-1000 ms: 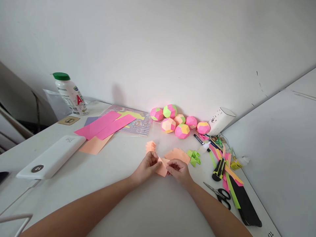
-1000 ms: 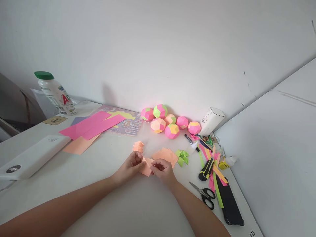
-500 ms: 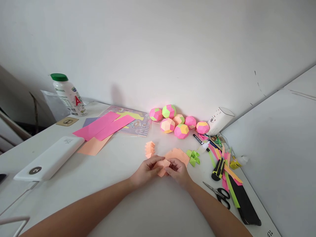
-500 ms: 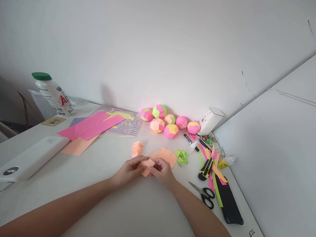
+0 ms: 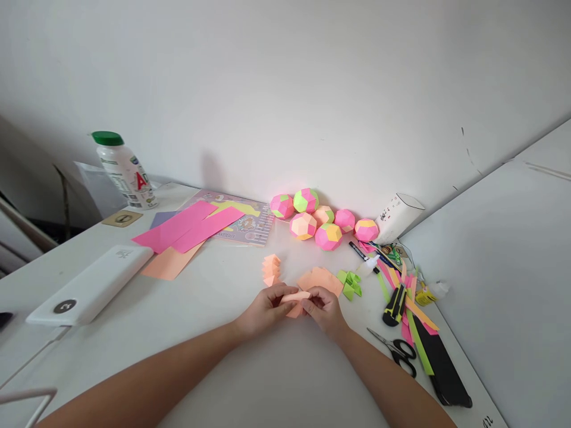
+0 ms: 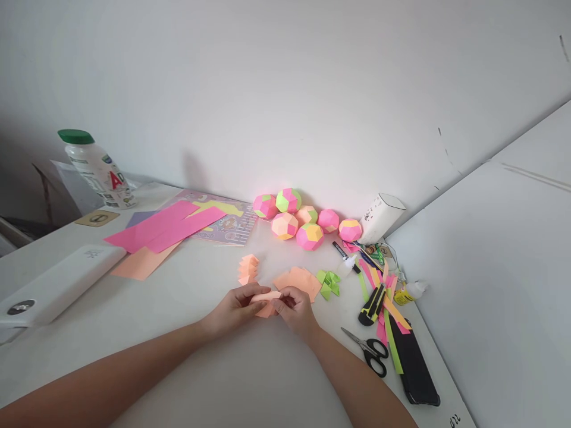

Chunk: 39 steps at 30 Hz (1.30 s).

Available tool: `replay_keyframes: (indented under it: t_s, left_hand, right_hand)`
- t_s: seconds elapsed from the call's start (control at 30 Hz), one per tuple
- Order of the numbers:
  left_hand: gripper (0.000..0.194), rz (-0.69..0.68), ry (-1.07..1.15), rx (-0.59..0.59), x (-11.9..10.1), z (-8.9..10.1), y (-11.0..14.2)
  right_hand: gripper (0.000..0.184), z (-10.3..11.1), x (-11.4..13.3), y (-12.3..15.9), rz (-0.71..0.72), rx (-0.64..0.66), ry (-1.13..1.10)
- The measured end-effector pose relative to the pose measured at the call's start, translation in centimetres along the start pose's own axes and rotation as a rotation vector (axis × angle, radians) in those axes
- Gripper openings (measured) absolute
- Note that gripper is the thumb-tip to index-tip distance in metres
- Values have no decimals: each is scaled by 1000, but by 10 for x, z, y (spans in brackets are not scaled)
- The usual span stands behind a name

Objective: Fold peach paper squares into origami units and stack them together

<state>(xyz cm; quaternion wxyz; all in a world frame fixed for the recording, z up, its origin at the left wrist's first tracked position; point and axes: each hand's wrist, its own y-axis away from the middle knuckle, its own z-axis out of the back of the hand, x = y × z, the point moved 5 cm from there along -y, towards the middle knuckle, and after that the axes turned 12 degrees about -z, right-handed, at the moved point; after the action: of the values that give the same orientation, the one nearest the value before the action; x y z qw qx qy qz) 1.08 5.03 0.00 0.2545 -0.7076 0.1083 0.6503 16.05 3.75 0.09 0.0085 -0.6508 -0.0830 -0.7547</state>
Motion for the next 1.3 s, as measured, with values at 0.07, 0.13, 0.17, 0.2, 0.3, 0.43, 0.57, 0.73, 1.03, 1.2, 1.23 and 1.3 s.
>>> replay_keyframes:
  t_s: [0.07, 0.13, 0.17, 0.2, 0.3, 0.43, 0.57, 0.73, 1.03, 1.2, 1.23, 1.3]
  left_hand:
    - [22, -6, -20, 32, -4, -2, 0]
    - [22, -6, -32, 50, -7, -3, 0]
    - [22, -9, -38, 54, -9, -3, 0]
    - [22, -13, -45, 55, -10, -3, 0]
    - [22, -23, -74, 49, -11, -3, 0]
    - [21, -23, -103, 54, -9, -2, 0]
    - [21, -21, -114, 61, -6, -2, 0]
    - [22, -14, -136, 77, -5, -3, 0]
    - [23, -23, -148, 85, -3, -3, 1]
    - [23, -40, -141, 90, -4, -3, 0]
    - [23, -41, -143, 91, -4, -3, 0]
    - [24, -38, -140, 90, -3, -2, -1]
  right_hand:
    - [20, 0, -1, 0, -7, -6, -38]
    - [20, 1, -4, -1, -21, -5, -82]
    - [20, 1, -5, -2, -28, 0, -102]
    - [21, 0, -7, -2, -32, 9, -116]
    - [21, 1, -8, -3, -10, 33, -97]
    - [16, 2, -6, -3, 30, 31, -73]
    - [15, 2, -7, -4, 25, 30, -90]
    - [13, 3, -8, -5, 40, 43, -102]
    - [12, 4, -9, -7, 7, 29, -130]
    - [12, 5, -11, -7, -11, 37, -153]
    - [11, 5, -11, -6, -10, 38, -159]
    - [10, 5, -10, -6, -6, 37, -164]
